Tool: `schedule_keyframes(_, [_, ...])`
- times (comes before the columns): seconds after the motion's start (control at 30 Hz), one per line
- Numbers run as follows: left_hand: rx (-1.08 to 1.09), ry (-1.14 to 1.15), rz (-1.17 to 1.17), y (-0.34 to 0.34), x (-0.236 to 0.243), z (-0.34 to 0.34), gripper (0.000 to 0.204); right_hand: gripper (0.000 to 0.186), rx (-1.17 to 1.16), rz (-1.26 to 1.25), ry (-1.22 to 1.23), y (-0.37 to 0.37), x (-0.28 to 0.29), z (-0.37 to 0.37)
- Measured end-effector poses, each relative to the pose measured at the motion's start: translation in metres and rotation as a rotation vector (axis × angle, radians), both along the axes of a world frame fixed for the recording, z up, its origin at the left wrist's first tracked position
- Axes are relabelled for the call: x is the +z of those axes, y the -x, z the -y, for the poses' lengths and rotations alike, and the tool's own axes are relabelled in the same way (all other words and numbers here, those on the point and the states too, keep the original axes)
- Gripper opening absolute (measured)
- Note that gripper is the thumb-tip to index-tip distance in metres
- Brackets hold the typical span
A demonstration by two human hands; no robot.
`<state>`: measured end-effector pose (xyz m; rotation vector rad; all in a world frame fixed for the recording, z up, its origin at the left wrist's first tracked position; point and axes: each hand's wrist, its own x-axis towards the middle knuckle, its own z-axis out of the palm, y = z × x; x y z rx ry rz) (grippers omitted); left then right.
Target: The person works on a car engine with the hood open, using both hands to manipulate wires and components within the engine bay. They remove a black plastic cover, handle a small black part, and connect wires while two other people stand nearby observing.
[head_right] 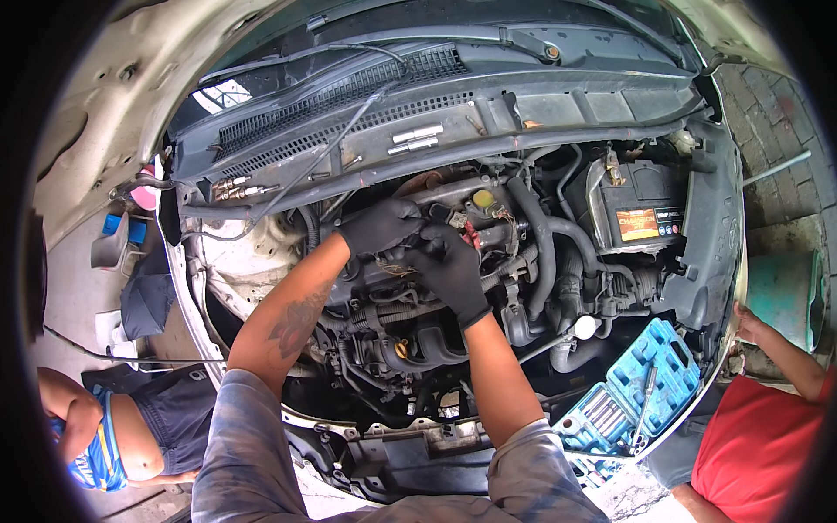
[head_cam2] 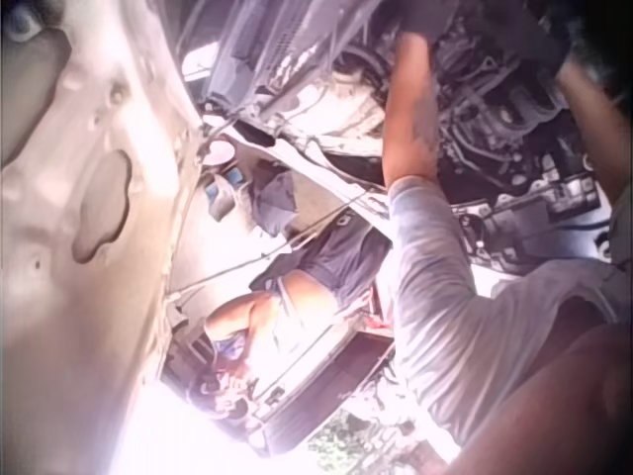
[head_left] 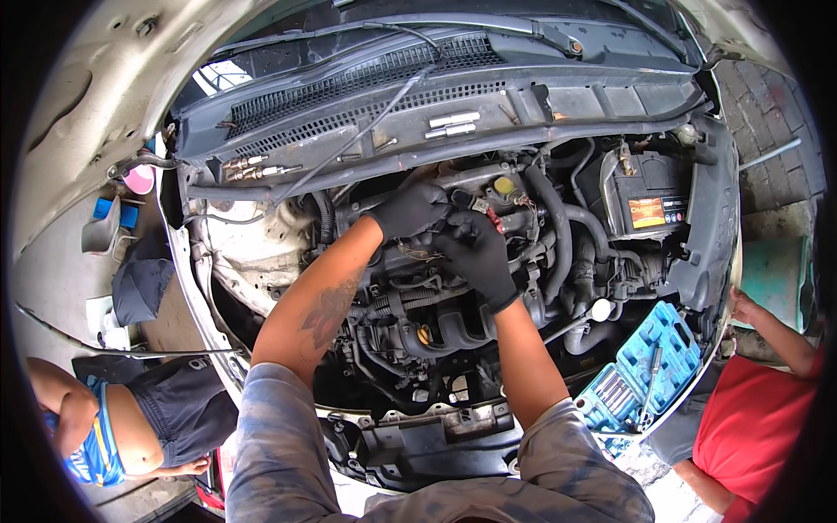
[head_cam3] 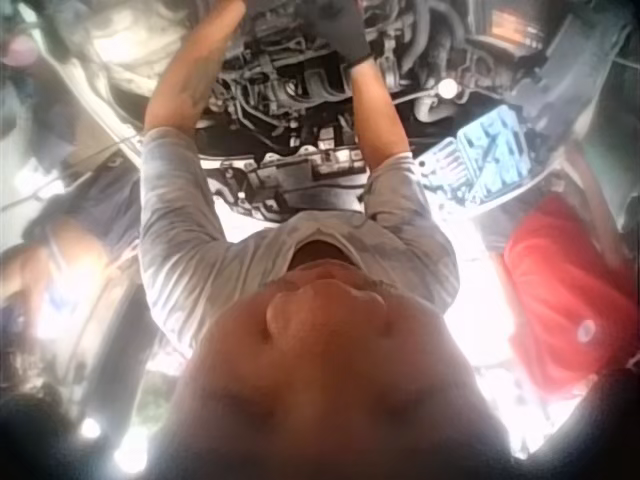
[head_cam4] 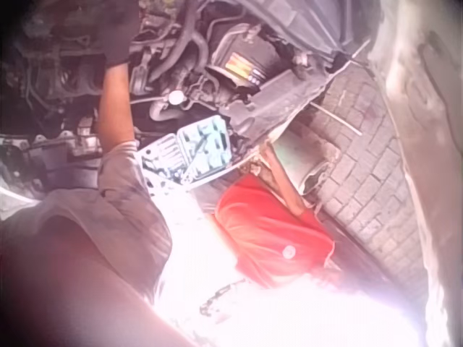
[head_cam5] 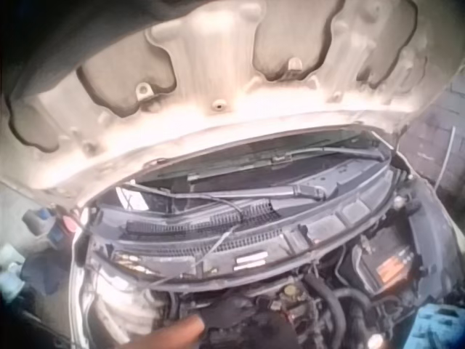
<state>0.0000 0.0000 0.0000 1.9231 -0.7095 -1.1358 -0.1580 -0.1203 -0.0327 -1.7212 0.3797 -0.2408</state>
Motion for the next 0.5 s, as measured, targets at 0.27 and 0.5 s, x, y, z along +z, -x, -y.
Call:
schedule_keyframes(0.27, [0.013,-0.022,0.021,-0.012,-0.017,-0.001,0.022,0.027,0.119,0.286,0.344,-0.007,0.015,0.0])
schedule_keyframes(0.5, [-0.053,-0.046,0.012,-0.013,-0.002,0.001,0.027,0.02,0.105,0.12,0.428,-0.009,0.012,-0.003])
